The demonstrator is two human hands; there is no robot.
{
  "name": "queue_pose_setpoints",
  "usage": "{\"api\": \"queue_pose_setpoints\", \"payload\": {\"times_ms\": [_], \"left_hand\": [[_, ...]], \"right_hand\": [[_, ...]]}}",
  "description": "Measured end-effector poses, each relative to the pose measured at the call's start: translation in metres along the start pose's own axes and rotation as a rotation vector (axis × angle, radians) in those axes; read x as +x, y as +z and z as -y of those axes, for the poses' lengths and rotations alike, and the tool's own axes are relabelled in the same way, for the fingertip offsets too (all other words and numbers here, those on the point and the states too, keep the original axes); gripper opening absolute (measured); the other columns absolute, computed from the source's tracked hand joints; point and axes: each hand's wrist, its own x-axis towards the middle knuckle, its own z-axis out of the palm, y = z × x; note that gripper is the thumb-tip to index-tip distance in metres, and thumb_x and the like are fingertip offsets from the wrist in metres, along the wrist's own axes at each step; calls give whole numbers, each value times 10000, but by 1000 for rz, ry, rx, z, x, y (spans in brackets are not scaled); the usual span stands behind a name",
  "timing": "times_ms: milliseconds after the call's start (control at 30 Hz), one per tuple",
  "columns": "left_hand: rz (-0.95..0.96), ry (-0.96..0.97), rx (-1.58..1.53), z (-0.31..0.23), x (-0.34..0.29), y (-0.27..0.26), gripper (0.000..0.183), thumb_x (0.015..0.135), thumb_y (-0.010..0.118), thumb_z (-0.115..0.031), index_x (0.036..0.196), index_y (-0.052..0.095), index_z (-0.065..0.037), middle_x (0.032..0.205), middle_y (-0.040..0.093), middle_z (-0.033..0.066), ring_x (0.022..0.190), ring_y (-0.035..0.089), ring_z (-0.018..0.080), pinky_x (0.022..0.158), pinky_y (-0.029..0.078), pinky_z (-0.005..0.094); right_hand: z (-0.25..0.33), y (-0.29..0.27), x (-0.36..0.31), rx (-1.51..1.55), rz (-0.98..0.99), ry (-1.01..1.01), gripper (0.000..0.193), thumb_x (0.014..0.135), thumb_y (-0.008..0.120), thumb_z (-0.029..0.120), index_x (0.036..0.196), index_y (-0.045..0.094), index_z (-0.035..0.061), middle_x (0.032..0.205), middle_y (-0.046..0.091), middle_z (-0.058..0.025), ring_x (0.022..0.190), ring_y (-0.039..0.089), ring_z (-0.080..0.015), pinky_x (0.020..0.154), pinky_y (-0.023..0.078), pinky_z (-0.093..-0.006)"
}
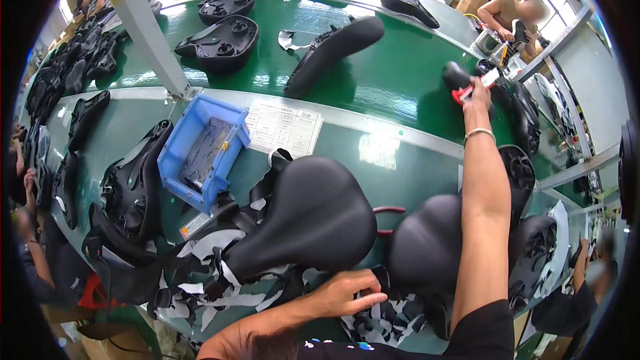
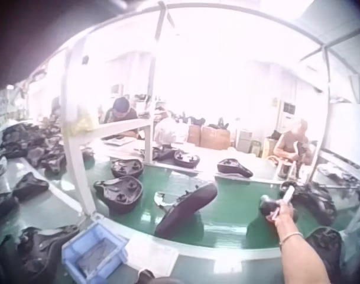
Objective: The person uses a red utility knife to trim excess black material from the underside of bicycle seats. They repeatedly pick up a seat, cut the edges, and place the seat back on the table. The person works on multiple seats throughout the clip, handling them one at a time.
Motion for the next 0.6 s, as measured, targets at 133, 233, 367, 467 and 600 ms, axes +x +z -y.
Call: {"api": "queue_pose_setpoints", "payload": {"times_ms": [133, 233, 367, 467, 600], "left_hand": [[-44, 149, 39, -2, 1, -8, 163, 859, 643, -137, 857, 614, 24, 916, 646, 151, 829, 641, 275, 741, 508, 343], [-129, 378, 271, -8, -1, -13, 204, 883, 583, -146, 864, 628, 51, 979, 659, 207, 870, 658, 325, 788, 524, 375], [-275, 27, -254, -20, -11, -16, 393, 979, 471, -358, 996, 632, 0, 1069, 655, 128, 927, 648, 247, 819, 513, 392], [-341, -125, -862, -45, -25, -46, 678, 966, 275, -593, 1290, 494, -40, 1225, 594, 124, 1142, 559, 266, 965, 452, 427], [-346, -346, -894, -59, -57, -49, 723, 905, 520, -528, 1342, 423, 40, 1292, 541, 166, 1160, 554, 264, 1017, 426, 387]], "right_hand": [[50, 49, -81, -205, 410, 62, 469, 738, 747, 190, 1173, 581, 129, 957, 582, -17, 807, 581, -166, 590, 533, -367], [114, 43, -210, -571, 815, -306, 489, 757, 712, 297, 1198, 610, 112, 915, 594, -22, 774, 549, -115, 547, 481, -272], [161, -47, -349, -1016, 909, -1365, 325, 704, 719, 169, 1026, 674, 160, 916, 493, -192, 770, 582, -370, 672, 493, -401], [150, -132, -418, -1016, 1283, -1492, 156, 700, 670, 204, 855, 683, 192, 996, 500, -134, 783, 553, -255, 560, 463, -365], [117, -222, -450, -1217, 1659, -1431, 159, 710, 646, 257, 851, 667, 187, 1102, 528, -41, 931, 528, -198, 565, 420, -302]]}}
